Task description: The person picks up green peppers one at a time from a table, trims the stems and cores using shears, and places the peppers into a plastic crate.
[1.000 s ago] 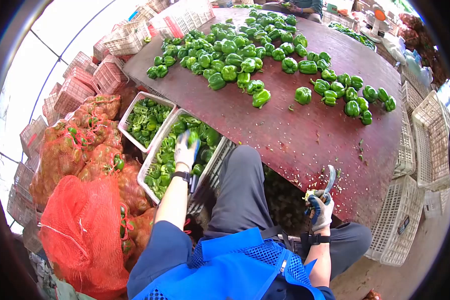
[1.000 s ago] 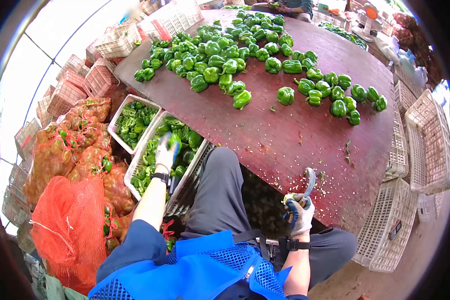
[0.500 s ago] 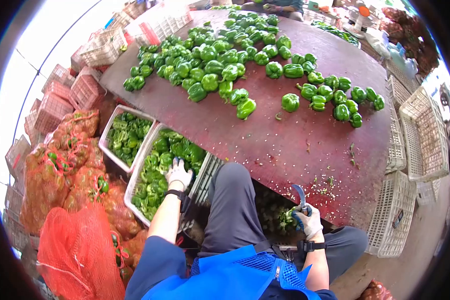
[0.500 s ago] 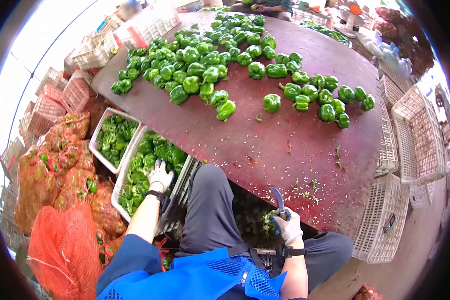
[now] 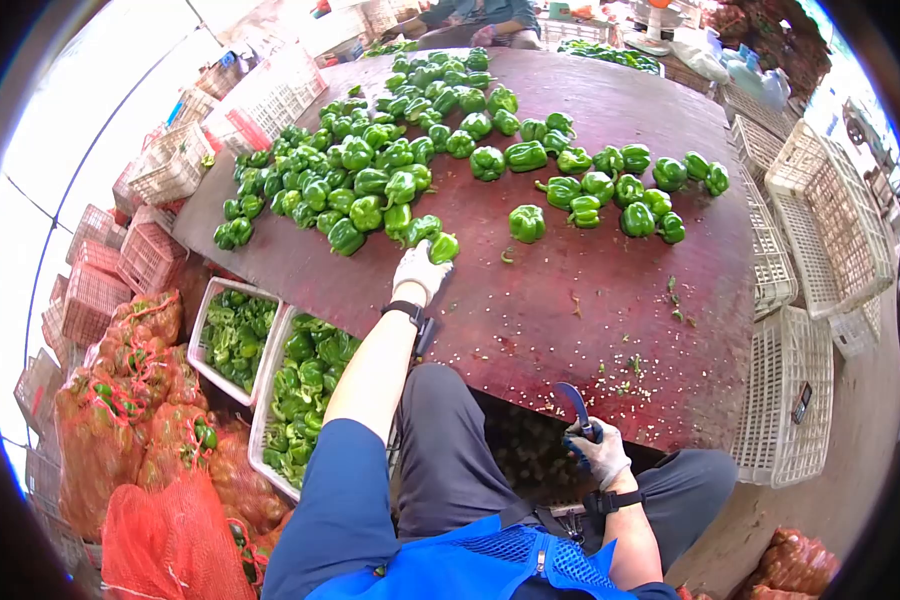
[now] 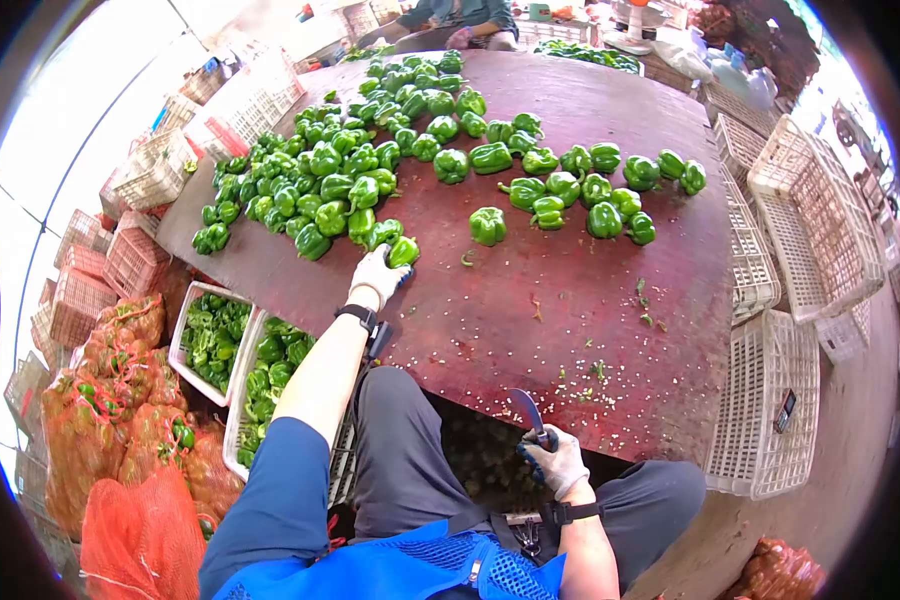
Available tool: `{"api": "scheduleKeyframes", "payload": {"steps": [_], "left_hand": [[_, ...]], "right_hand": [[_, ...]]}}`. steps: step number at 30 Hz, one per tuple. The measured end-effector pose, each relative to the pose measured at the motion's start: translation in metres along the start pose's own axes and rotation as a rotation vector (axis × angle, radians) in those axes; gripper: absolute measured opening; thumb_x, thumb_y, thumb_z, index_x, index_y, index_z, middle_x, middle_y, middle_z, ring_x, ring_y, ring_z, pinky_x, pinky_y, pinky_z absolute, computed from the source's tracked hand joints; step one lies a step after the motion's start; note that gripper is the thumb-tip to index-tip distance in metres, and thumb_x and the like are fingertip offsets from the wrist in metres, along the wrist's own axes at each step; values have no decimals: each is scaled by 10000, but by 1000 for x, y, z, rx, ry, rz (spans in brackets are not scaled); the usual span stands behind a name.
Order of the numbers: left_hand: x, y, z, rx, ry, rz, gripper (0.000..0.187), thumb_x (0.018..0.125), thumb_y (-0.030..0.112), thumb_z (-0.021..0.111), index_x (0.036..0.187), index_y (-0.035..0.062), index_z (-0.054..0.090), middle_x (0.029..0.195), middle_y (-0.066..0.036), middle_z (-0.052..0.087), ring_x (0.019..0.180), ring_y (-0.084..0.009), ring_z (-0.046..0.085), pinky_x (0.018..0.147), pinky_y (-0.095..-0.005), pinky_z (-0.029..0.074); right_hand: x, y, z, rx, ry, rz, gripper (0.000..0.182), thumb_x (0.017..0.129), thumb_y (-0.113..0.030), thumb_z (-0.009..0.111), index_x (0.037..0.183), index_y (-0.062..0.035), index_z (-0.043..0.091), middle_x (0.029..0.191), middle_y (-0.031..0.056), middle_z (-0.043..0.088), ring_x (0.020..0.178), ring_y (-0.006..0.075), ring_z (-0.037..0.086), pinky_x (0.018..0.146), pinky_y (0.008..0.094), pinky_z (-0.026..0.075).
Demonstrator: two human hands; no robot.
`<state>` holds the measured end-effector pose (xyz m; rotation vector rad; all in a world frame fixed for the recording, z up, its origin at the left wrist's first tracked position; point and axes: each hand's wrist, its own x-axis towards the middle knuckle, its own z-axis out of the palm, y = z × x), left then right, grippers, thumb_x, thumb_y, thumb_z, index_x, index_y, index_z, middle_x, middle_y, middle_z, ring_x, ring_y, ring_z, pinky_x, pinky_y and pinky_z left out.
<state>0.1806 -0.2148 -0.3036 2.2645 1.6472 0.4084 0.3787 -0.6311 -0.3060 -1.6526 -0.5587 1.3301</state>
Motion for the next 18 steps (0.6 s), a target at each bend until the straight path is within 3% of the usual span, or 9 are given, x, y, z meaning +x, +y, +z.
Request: {"api": "scheduleKeyframes", "payload": {"steps": [3, 6, 7, 11, 13, 16, 18], "left_hand": [[4, 13, 14, 177, 0, -42, 667, 816, 403, 680, 1370, 78, 500, 1177, -222, 635, 1098, -377, 614, 968, -440, 485], [-13, 27, 9, 138, -97, 95, 604, 791, 325, 709, 1319, 74, 559, 1219, -182, 632, 1119, -349, 615, 989, -415, 481], [-21, 23, 15, 102, -77, 319, 580, 753, 257, 746, 1293, 105, 597, 1263, -164, 616, 1136, -337, 613, 1004, -392, 484], [-64, 82, 3, 29, -481, 777, 589, 718, 112, 759, 1290, 158, 621, 1319, -151, 595, 1204, -346, 582, 1032, -398, 481], [-82, 101, 14, 9, -623, 753, 634, 711, 109, 770, 1321, 160, 604, 1400, -160, 546, 1268, -359, 540, 1072, -400, 453], [-106, 116, 28, -47, -562, 748, 674, 708, 168, 815, 1342, 141, 587, 1411, -168, 536, 1269, -370, 535, 1079, -404, 442], [-121, 127, 34, -135, -297, 503, 743, 707, 220, 856, 1364, 63, 546, 1382, -198, 555, 1273, -349, 543, 1073, -386, 441]], "right_hand": [[4, 2, -3, 53, -6, 26, 139, 840, -98, 729, 959, -67, 665, 735, 2, 632, 629, 81, 581, 527, 248, 458], [10, 7, -4, 149, 10, -70, 159, 852, -141, 718, 981, -64, 666, 751, 2, 639, 640, 85, 592, 519, 244, 458], [11, 7, -4, 207, 35, -9, 155, 863, -149, 712, 985, -65, 667, 772, 4, 639, 649, 88, 600, 513, 248, 463], [17, 6, -4, 263, 104, -23, 238, 901, -243, 711, 1040, -60, 651, 807, 8, 620, 641, 93, 595, 493, 254, 466], [19, 9, -4, 322, 127, -17, 265, 906, -261, 710, 1064, -58, 646, 806, 10, 618, 639, 92, 594, 487, 253, 467], [19, 13, -5, 350, 161, -35, 272, 909, -270, 709, 1070, -60, 646, 797, 9, 619, 626, 93, 609, 483, 259, 481], [19, 13, -6, 318, 167, -30, 246, 937, -265, 671, 1084, -72, 629, 831, 4, 640, 630, 105, 629, 497, 260, 478]]}}
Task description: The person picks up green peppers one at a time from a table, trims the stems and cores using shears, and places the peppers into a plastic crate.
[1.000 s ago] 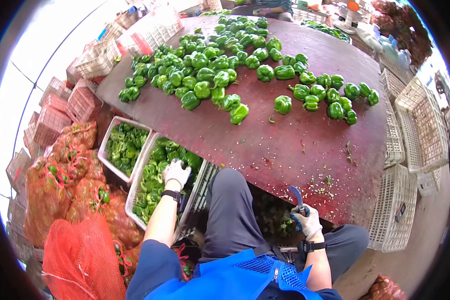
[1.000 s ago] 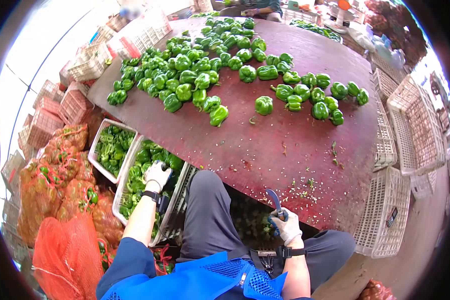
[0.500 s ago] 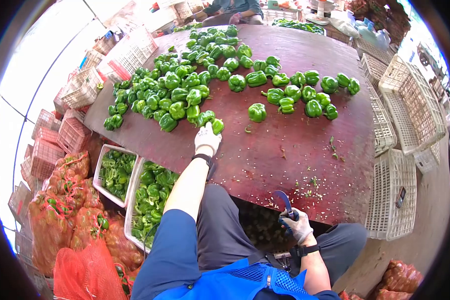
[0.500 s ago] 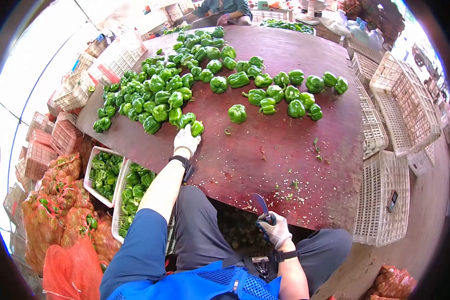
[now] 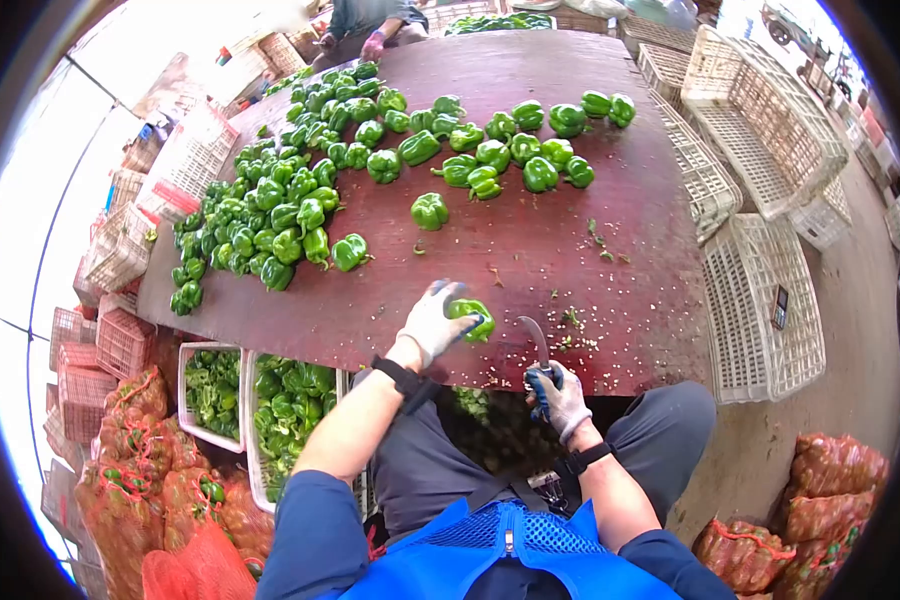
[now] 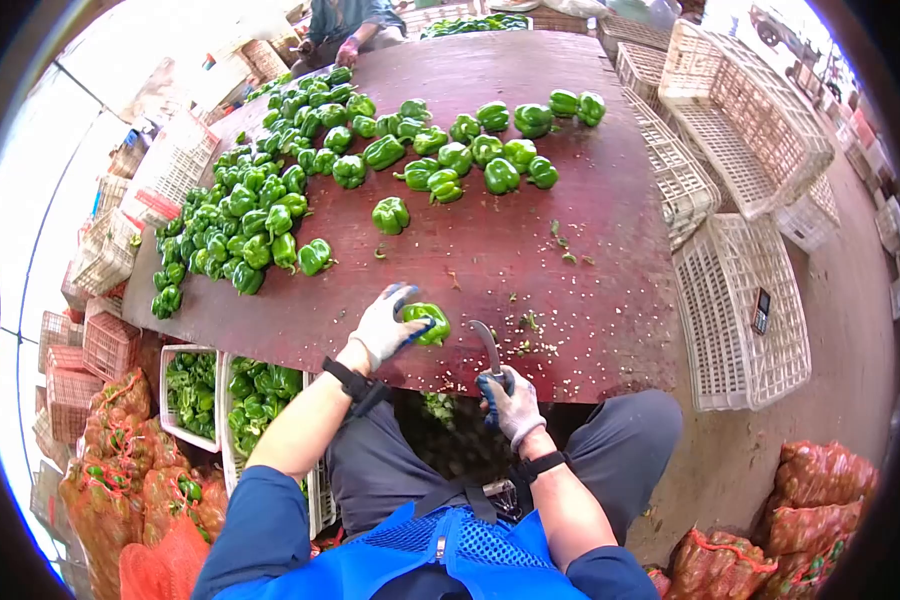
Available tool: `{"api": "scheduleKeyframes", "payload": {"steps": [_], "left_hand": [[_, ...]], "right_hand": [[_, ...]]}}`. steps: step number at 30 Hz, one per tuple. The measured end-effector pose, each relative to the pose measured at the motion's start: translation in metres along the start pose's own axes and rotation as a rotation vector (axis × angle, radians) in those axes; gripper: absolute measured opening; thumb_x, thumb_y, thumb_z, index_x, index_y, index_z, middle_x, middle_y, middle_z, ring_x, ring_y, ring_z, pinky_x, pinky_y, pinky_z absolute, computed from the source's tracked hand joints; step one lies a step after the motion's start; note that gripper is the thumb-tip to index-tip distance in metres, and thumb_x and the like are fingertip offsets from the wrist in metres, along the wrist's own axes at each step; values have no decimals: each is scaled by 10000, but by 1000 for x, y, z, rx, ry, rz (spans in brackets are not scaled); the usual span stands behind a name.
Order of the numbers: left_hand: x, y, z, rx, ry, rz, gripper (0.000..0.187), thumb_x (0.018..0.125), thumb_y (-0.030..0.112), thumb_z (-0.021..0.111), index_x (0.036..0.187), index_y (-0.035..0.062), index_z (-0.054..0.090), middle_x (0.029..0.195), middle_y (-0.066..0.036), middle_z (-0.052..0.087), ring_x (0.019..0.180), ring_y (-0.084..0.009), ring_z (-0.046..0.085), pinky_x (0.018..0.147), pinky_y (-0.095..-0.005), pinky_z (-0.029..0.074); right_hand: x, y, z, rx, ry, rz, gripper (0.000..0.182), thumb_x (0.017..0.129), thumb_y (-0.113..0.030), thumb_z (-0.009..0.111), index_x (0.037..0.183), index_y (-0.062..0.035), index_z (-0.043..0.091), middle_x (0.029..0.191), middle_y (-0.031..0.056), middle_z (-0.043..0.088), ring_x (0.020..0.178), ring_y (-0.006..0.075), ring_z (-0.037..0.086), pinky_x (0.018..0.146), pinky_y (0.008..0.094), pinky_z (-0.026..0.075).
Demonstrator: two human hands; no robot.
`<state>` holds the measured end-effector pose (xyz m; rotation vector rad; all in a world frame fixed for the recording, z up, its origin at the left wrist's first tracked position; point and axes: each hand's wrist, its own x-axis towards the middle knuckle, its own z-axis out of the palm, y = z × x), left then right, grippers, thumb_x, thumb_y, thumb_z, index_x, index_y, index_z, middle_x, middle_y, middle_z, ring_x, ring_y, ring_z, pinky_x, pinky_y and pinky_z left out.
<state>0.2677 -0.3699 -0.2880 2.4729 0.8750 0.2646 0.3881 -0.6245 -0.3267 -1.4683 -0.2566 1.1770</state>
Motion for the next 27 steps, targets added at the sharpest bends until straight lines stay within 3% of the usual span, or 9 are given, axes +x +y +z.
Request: {"api": "scheduleKeyframes", "payload": {"steps": [1, 4, 7, 11, 12, 13, 16, 20, 27], "left_hand": [[-2, 1, 7, 4, -5, 7, 743, 707, 220, 856, 1364, 63, 546, 1382, -198, 555, 1273, -349, 543, 1073, -386, 441], [-4, -4, 27, -279, 68, -489, 739, 709, 181, 882, 1322, -33, 527, 1202, -177, 653, 1106, -228, 627, 956, -327, 510], [-11, 8, 27, -678, 42, -501, 657, 686, 104, 881, 1250, -17, 566, 1111, -126, 674, 1010, -192, 642, 902, -317, 531], [-36, 39, 46, -509, 143, -202, 636, 662, 83, 856, 1228, 8, 575, 1123, -130, 684, 1044, -221, 661, 941, -331, 515], [-42, 44, 50, -459, 150, -135, 636, 673, 103, 849, 1238, 11, 571, 1134, -142, 684, 1068, -236, 663, 949, -336, 515], [-49, 51, 54, -452, 134, -148, 645, 674, 115, 850, 1245, 8, 570, 1132, -150, 683, 1066, -248, 664, 956, -339, 514], [-63, 63, 68, -511, 194, -128, 648, 662, 30, 868, 1236, 12, 568, 1116, -105, 673, 1025, -184, 645, 943, -323, 517], [-71, 70, 72, -571, 234, -112, 647, 665, 21, 869, 1237, 11, 568, 1121, -108, 668, 1025, -180, 640, 937, -325, 521], [-70, 61, 87, -699, 289, -267, 628, 672, -22, 840, 1240, 5, 574, 1134, -108, 670, 1052, -208, 642, 957, -332, 512]], "right_hand": [[-1, -1, -1, 8, 5, -2, 246, 937, -265, 671, 1084, -72, 629, 831, 4, 640, 630, 105, 629, 497, 260, 478], [-4, -6, 2, 11, 14, 0, 274, 909, -303, 709, 1031, -67, 642, 768, -2, 612, 608, 86, 602, 483, 274, 464], [-5, -9, 4, -29, 8, -45, 280, 922, -321, 691, 1027, -67, 640, 744, -1, 604, 603, 86, 592, 497, 280, 461], [-5, -6, 3, -131, 25, -125, 301, 949, -313, 646, 1070, -38, 643, 748, 33, 625, 621, 101, 597, 552, 300, 474], [-5, -7, 2, -240, 40, -179, 317, 949, -310, 635, 1097, -31, 639, 778, 87, 657, 670, 160, 631, 612, 343, 494], [3, 4, 1, -323, 48, -284, 328, 938, -301, 645, 1136, -40, 629, 794, 40, 635, 631, 103, 604, 555, 297, 488], [1, 3, 0, -484, 65, -316, 365, 938, -318, 626, 1162, -30, 614, 899, 153, 688, 825, 255, 672, 747, 385, 519], [4, 5, 0, -550, 36, -287, 366, 946, -300, 589, 1203, -39, 585, 1007, 212, 685, 973, 389, 658, 828, 442, 512], [-6, 5, 8, -757, 65, -250, 376, 943, -289, 581, 1241, -62, 554, 1064, 230, 686, 1046, 423, 636, 897, 507, 501]]}}
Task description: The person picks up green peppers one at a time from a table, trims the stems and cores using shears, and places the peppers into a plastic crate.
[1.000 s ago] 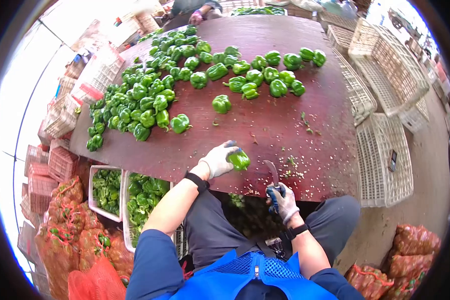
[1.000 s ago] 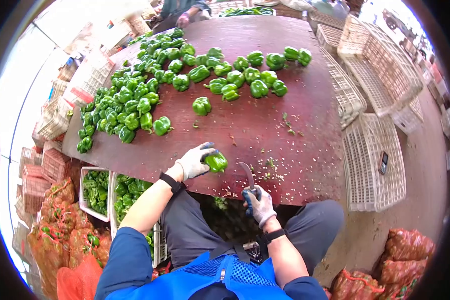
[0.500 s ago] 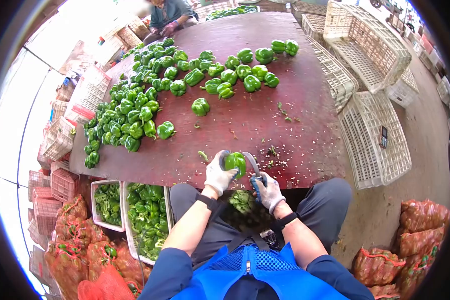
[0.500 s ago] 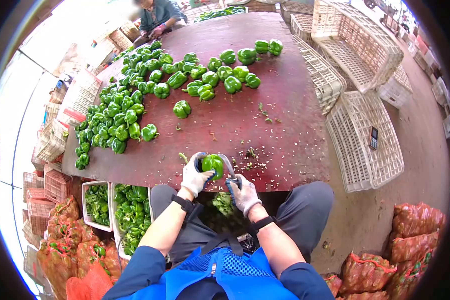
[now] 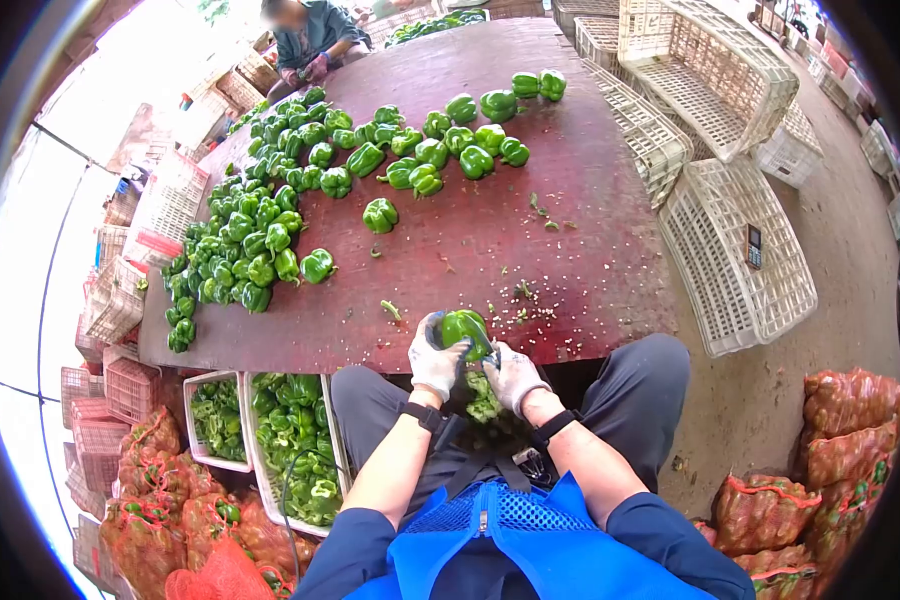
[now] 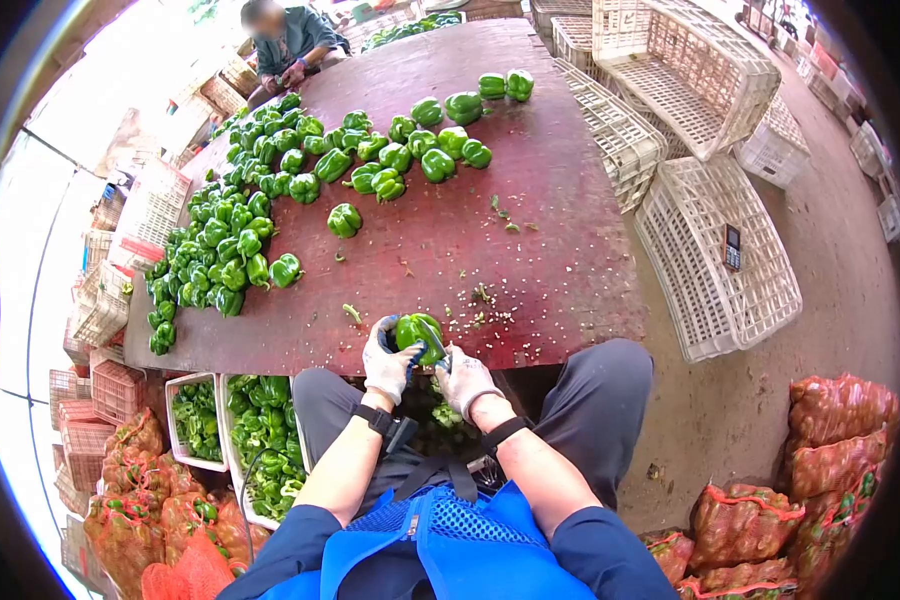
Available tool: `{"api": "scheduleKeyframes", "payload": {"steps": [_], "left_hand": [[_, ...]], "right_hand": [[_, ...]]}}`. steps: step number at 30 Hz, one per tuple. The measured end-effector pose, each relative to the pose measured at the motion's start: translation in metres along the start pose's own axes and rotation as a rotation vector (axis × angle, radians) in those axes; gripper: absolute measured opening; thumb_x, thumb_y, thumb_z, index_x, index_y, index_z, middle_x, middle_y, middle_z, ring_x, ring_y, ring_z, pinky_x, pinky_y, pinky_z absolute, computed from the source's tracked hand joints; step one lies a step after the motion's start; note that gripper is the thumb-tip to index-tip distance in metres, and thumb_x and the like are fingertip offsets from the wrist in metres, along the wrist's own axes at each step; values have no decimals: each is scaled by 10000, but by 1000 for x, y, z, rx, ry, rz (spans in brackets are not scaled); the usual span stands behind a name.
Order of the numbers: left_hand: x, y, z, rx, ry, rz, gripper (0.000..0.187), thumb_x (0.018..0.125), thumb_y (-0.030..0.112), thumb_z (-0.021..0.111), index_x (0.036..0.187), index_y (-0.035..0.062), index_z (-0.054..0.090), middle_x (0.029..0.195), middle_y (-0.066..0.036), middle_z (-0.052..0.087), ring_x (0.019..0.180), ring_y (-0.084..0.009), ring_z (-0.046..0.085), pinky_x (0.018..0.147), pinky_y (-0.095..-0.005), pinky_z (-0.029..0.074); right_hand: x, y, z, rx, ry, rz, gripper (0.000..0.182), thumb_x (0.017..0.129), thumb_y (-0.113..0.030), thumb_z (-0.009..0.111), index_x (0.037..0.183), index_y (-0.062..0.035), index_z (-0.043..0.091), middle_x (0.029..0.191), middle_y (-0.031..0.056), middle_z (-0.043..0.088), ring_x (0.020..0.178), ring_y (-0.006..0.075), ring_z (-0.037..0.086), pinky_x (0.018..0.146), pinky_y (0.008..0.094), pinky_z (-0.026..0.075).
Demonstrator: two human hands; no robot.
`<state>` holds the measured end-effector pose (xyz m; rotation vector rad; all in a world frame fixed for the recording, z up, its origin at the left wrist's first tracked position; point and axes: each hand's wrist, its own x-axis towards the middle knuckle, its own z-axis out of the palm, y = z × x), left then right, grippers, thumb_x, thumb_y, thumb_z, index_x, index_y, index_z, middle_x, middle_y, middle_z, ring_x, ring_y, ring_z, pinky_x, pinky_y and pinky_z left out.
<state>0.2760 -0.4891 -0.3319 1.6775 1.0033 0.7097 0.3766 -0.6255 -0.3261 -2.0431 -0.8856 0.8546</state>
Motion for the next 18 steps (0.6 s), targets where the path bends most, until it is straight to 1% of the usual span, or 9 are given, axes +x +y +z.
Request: {"api": "scheduleKeyframes", "payload": {"steps": [2, 5, 8, 12, 13, 14, 16, 17, 18], "left_hand": [[5, -12, 3, -46, 13, 10, 603, 681, -45, 830, 1224, 10, 575, 1102, -97, 672, 1011, -191, 644, 930, -324, 521], [12, -13, 2, -324, 63, -156, 511, 735, -141, 757, 1193, -2, 576, 1019, -106, 687, 877, -173, 673, 819, -313, 576], [10, -7, 2, -263, 88, -150, 508, 735, -131, 763, 1192, -4, 581, 1026, -106, 688, 876, -176, 675, 817, -314, 574], [10, -3, -6, -385, 192, -245, 484, 751, -83, 778, 1189, -11, 585, 1044, -98, 685, 903, -173, 668, 838, -309, 562], [9, -1, -6, -387, 213, -257, 471, 775, -65, 765, 1204, -13, 579, 1052, -96, 680, 932, -180, 663, 850, -313, 559], [7, 1, -8, -389, 216, -259, 471, 775, -65, 765, 1204, -13, 579, 1052, -96, 680, 932, -180, 663, 850, -313, 559], [5, 3, -11, -532, 123, -228, 521, 772, -50, 779, 1240, -14, 552, 1069, -112, 670, 920, -180, 659, 822, -311, 563], [0, 3, -10, -561, 71, -228, 520, 795, -45, 756, 1268, -20, 543, 1086, -114, 667, 931, -180, 659, 832, -312, 564], [-8, 18, -10, -621, -22, -240, 515, 808, -55, 730, 1283, -25, 535, 1101, -111, 665, 941, -181, 659, 852, -316, 558]], "right_hand": [[-3, -1, -7, 13, -57, 55, 397, 943, -295, 578, 1262, -62, 547, 1085, 234, 682, 1067, 418, 630, 912, 505, 495], [-13, 5, -7, -49, -130, 28, 439, 941, -312, 577, 1299, -62, 536, 1108, 244, 674, 1080, 411, 626, 920, 499, 492], [-17, 4, -13, 0, -171, 49, 462, 930, -320, 595, 1302, -55, 531, 1095, 248, 677, 1075, 416, 627, 914, 504, 493], [-23, 12, -17, 64, -137, -16, 366, 915, -312, 602, 1175, -54, 618, 993, 193, 703, 966, 376, 665, 831, 454, 519], [-24, 9, -23, 123, -101, 1, 333, 900, -309, 619, 1103, -46, 642, 925, 168, 700, 865, 359, 671, 765, 421, 519], [-22, 11, -23, 245, -86, -12, 334, 887, -308, 663, 1092, -46, 643, 842, 127, 688, 754, 273, 676, 699, 381, 516], [-24, -2, -31, 449, -67, 69, 353, 871, -311, 720, 1103, -54, 653, 795, 57, 669, 691, 158, 643, 667, 320, 513], [-23, -9, -33, 447, -66, 70, 353, 871, -311, 720, 1103, -54, 653, 795, 57, 669, 691, 158, 643, 667, 320, 513], [-22, -14, -34, 607, -50, 122, 368, 861, -301, 747, 1115, -51, 656, 814, 32, 667, 688, 125, 623, 664, 298, 510]]}}
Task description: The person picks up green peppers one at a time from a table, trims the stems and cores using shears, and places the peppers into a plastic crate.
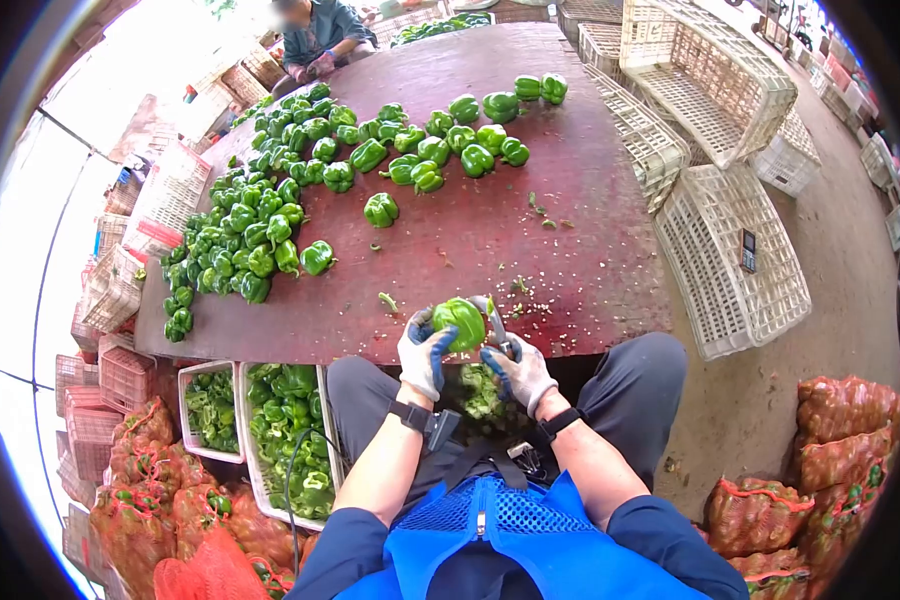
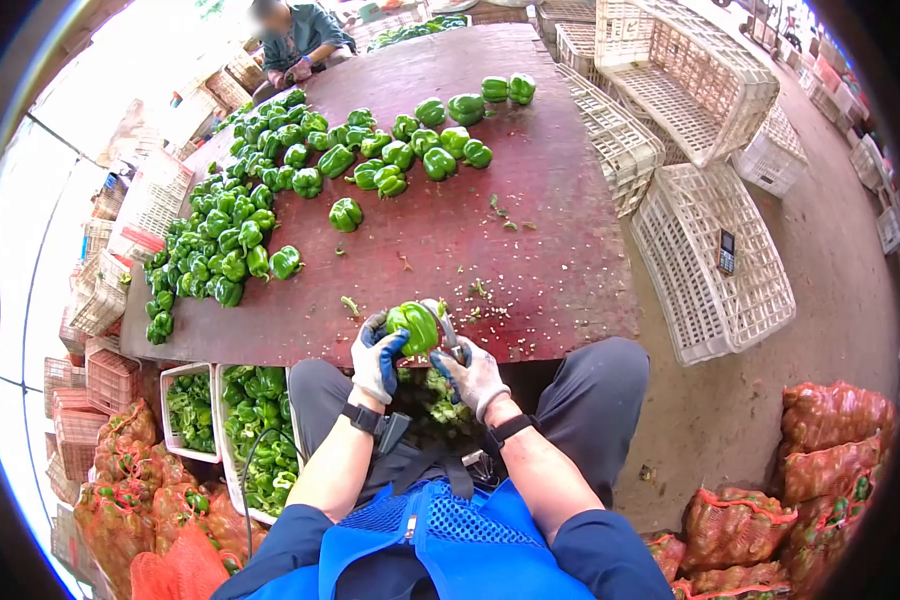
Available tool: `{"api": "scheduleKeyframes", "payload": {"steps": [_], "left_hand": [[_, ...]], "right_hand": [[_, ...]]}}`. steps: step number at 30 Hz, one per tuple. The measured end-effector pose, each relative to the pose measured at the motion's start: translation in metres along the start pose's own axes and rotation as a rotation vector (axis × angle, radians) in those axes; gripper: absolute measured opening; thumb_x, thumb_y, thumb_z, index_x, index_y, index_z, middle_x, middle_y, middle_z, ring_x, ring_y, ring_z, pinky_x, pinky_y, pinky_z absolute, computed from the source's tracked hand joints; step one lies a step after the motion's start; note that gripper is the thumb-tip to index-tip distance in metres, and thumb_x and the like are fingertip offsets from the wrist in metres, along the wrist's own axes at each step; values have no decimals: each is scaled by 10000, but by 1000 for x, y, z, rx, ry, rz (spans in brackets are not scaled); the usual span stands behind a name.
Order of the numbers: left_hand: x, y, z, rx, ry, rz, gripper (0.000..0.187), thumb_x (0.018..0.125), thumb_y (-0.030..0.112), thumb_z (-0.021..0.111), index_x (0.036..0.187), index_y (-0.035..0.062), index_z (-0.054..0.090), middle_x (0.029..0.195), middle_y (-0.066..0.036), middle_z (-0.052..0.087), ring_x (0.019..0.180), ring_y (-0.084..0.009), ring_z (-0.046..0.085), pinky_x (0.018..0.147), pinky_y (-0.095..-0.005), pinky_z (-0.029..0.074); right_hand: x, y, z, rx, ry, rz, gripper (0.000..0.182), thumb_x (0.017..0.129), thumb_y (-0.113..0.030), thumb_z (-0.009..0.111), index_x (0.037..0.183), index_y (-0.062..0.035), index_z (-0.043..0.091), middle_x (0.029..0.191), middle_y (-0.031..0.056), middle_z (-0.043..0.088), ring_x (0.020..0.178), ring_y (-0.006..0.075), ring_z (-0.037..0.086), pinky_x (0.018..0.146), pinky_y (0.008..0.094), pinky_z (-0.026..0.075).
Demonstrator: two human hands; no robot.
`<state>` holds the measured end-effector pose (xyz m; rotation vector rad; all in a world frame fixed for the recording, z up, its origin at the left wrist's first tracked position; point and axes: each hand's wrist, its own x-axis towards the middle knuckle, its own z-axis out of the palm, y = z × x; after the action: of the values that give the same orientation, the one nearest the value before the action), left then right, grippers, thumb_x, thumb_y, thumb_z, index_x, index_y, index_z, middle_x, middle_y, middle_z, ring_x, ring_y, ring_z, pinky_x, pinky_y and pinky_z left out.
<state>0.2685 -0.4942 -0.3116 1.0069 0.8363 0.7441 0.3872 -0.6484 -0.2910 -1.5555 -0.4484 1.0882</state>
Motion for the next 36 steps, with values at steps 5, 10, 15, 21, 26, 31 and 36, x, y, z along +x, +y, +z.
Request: {"api": "scheduleKeyframes", "payload": {"steps": [5, 10, 15, 21, 26, 31, 36], "left_hand": [[-29, 20, 21, 36, -190, -130, 447, 838, -37, 693, 1264, -30, 558, 1106, -98, 672, 952, -172, 661, 866, -310, 545], [-38, 24, 22, 23, -321, -169, 380, 860, -39, 622, 1237, -16, 587, 1085, -91, 683, 932, -178, 670, 835, -302, 552], [-50, 22, 32, -80, -281, -179, 385, 860, -53, 591, 1244, -16, 583, 1101, -97, 682, 947, -193, 677, 842, -311, 557], [-46, 9, 29, -123, -239, -136, 388, 844, -29, 612, 1231, -14, 580, 1108, -101, 679, 965, -209, 676, 873, -326, 551], [-55, -4, 29, 287, -138, 252, 570, 723, 21, 742, 1258, -23, 550, 1159, -88, 645, 1042, -180, 626, 964, -321, 492], [-63, 10, 38, 210, -170, 194, 656, 746, 44, 805, 1319, -31, 496, 1193, -113, 629, 1076, -185, 615, 973, -333, 493], [-46, 20, 30, 117, -155, 115, 537, 771, -40, 748, 1265, -25, 541, 1126, -114, 670, 987, -191, 664, 890, -319, 550]], "right_hand": [[14, 12, -7, 247, -111, -133, 393, 827, -205, 809, 1142, -25, 657, 960, 10, 685, 827, 66, 592, 776, 266, 516], [6, 4, -7, 208, -114, -196, 385, 817, -175, 812, 1134, -21, 658, 968, 10, 685, 879, 67, 589, 810, 269, 513], [11, 13, -8, 536, -99, -73, 323, 833, -139, 776, 1104, -10, 655, 942, 30, 688, 779, 112, 644, 721, 276, 549], [6, 0, -6, 737, -45, 166, 278, 851, -202, 769, 1061, -50, 666, 834, 45, 687, 645, 110, 644, 521, 250, 509], [19, 22, -4, 619, -19, 140, 304, 859, -184, 764, 1103, -51, 642, 855, 45, 691, 669, 115, 647, 548, 257, 521], [18, 16, -7, 569, 26, 27, 351, 831, -97, 760, 1147, -31, 623, 911, 44, 683, 740, 120, 643, 646, 282, 546], [11, 14, -1, 85, -31, -350, 617, 737, -65, 794, 1302, -17, 551, 1109, 69, 662, 982, 134, 622, 866, 297, 526]]}}
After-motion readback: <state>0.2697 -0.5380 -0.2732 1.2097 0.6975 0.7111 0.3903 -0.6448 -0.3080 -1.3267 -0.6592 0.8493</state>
